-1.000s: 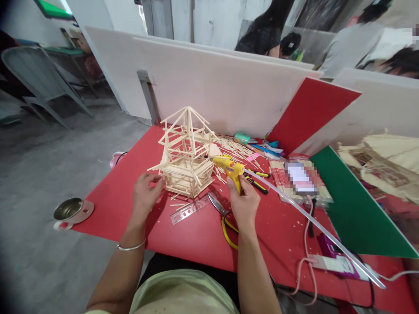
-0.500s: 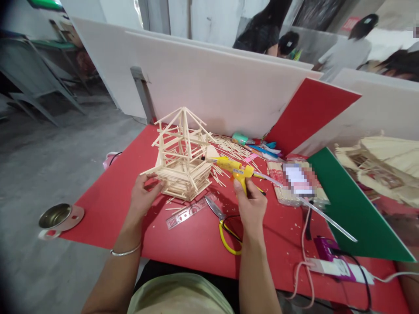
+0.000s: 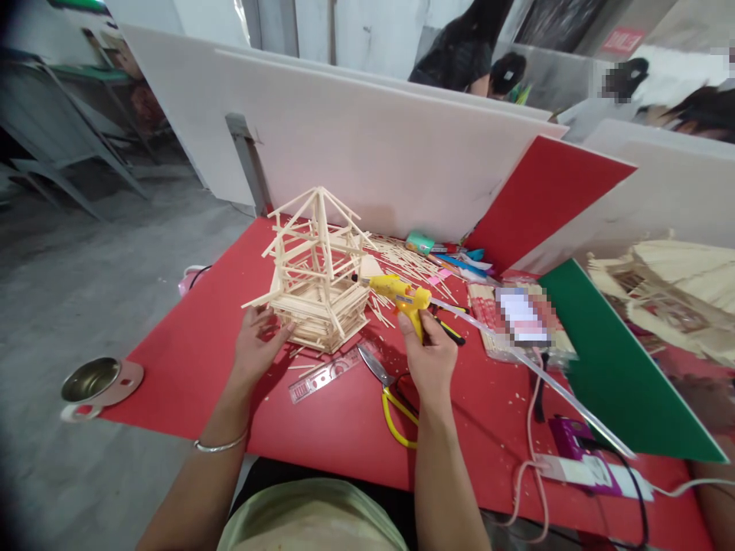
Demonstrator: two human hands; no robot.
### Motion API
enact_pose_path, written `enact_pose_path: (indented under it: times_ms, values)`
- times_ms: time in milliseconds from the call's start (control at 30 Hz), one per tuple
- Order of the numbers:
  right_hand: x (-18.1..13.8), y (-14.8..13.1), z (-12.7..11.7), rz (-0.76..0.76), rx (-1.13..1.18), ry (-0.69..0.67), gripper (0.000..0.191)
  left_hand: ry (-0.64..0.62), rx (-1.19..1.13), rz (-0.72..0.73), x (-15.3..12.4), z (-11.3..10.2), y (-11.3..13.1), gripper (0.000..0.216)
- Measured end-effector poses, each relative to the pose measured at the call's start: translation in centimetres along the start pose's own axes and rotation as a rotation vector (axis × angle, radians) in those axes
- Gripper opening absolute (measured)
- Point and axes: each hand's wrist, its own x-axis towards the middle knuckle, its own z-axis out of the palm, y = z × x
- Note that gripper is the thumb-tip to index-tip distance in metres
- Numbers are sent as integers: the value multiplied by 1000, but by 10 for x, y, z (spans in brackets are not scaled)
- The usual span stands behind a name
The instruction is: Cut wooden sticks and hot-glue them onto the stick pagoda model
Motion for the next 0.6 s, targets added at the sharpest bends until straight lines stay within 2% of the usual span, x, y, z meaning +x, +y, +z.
enact_pose_path:
  times_ms: [267, 467, 600]
  values:
    - [-2, -1, -3, -10, -5, -42, 38, -47, 79, 3, 0, 1, -6, 37]
    - [-4, -1, -1, 11, -9, 7, 40, -58, 37, -6, -1, 3, -5, 38]
    - [-5, 0, 1, -5, -40, -6, 40, -53, 45, -16, -2, 3, -5, 37]
